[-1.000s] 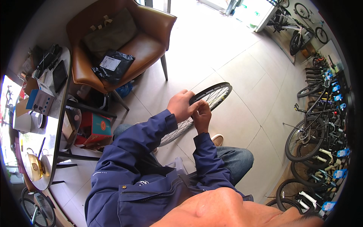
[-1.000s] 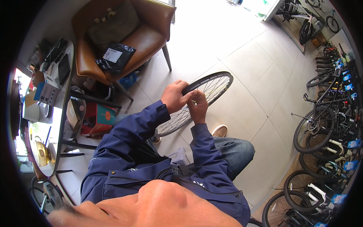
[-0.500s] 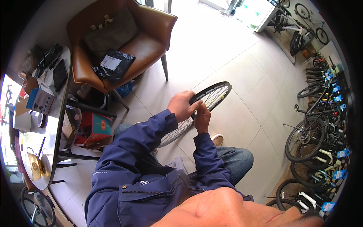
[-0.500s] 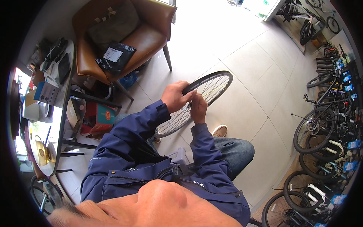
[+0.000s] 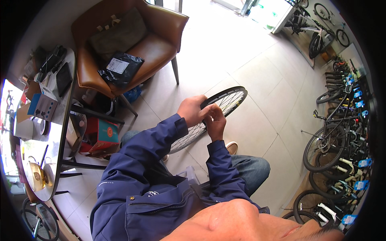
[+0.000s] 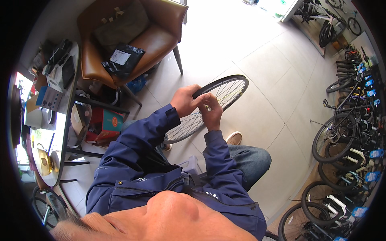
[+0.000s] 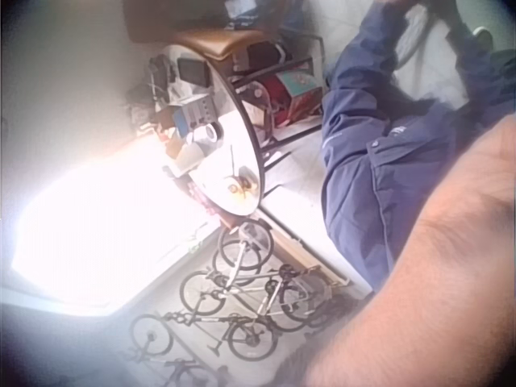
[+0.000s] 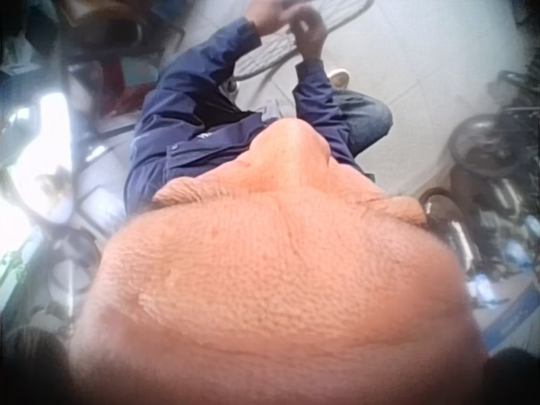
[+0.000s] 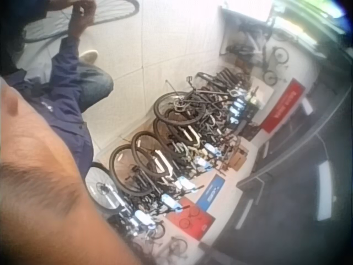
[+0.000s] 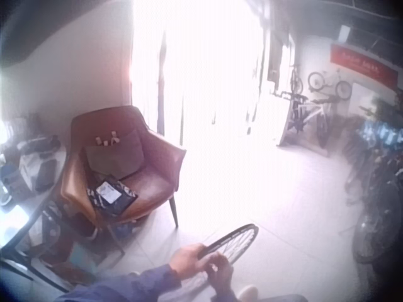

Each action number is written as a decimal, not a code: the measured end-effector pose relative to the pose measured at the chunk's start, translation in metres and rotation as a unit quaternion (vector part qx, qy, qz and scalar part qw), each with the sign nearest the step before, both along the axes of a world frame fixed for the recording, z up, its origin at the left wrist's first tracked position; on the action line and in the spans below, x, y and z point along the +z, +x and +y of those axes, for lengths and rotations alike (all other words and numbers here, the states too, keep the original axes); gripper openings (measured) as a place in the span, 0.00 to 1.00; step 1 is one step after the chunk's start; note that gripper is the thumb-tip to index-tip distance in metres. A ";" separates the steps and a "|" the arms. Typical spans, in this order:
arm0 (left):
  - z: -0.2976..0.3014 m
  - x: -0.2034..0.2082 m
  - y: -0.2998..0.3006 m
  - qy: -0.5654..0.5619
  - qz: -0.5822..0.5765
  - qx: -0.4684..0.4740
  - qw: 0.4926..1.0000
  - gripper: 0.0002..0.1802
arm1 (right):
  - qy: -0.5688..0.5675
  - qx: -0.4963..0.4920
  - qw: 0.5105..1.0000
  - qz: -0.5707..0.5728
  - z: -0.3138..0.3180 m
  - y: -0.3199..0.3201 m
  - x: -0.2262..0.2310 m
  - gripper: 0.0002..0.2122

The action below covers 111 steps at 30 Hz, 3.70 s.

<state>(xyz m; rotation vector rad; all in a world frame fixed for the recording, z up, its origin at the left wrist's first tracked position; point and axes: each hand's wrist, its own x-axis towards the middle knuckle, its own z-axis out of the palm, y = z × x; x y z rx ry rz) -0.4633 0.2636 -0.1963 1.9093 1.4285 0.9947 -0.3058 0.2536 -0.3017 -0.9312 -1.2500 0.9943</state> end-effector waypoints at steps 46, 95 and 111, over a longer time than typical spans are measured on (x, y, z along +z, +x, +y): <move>0.002 0.003 -0.007 0.024 -0.093 -0.038 0.995 0.26 | 0.008 -0.128 0.990 -0.060 -0.004 -0.018 0.059 0.08; 0.002 -0.001 -0.010 0.037 -0.087 -0.048 0.994 0.22 | -0.182 0.140 0.960 0.160 -0.007 -0.003 0.055 0.11; 0.005 -0.002 -0.012 0.039 -0.080 -0.033 0.996 0.23 | -0.174 0.036 0.977 0.117 -0.008 -0.010 0.059 0.09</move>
